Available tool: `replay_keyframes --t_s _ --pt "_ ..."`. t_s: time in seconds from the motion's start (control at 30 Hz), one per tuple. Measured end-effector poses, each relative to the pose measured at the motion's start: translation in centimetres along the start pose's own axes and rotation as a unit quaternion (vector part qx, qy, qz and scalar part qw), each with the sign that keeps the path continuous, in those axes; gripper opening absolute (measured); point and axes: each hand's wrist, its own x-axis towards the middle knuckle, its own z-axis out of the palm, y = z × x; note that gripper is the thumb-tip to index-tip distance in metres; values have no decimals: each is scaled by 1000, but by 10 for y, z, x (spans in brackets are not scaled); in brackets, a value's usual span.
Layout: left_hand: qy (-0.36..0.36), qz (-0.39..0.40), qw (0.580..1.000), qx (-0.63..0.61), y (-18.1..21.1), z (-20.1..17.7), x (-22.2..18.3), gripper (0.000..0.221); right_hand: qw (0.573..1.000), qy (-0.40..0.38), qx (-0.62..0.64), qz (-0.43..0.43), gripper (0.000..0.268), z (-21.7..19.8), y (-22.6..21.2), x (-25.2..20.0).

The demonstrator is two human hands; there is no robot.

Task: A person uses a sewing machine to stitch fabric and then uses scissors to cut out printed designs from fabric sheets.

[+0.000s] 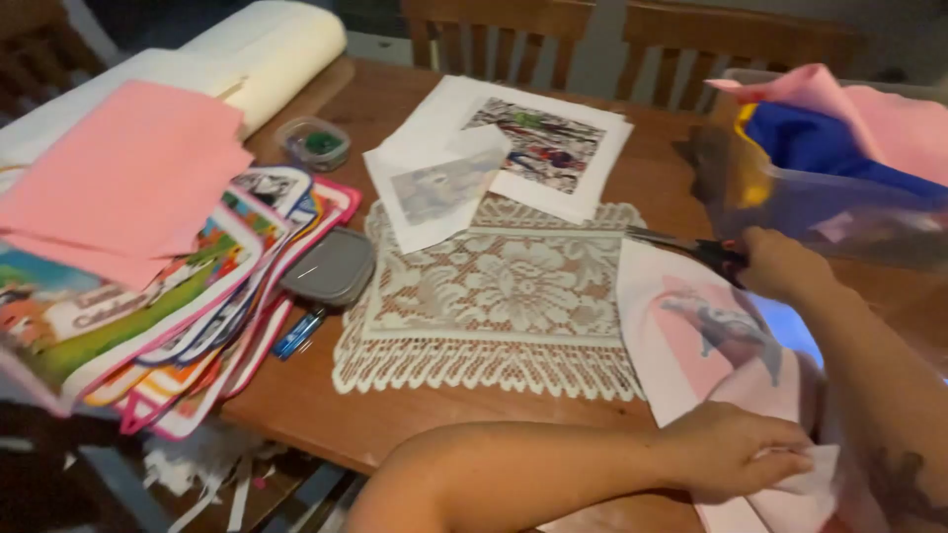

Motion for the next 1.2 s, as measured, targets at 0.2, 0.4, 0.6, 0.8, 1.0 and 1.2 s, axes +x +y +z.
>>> replay_keyframes --t_s 0.2,0.4,0.6,0.8,1.0,1.2 --pt "-32 -78 996 -11 -4 6 8 59 999 -1 -50 11 44 18 18 15" --pt "7 -65 997 -46 -24 18 8 53 994 68 -12 79 50 -14 -28 -22" --pt "24 15 994 -108 0 -21 2 37 849 27 524 -69 22 -98 -88 -162" --pt "47 -49 965 -255 17 -70 10 26 805 165 568 48 27 -73 -21 -331" --pt "53 -45 954 -292 32 -93 17 39 672 -186 699 158 63 3 15 -402" --pt "35 -43 954 -294 40 -94 14 35 613 -229 743 142 51 7 -3 -397"
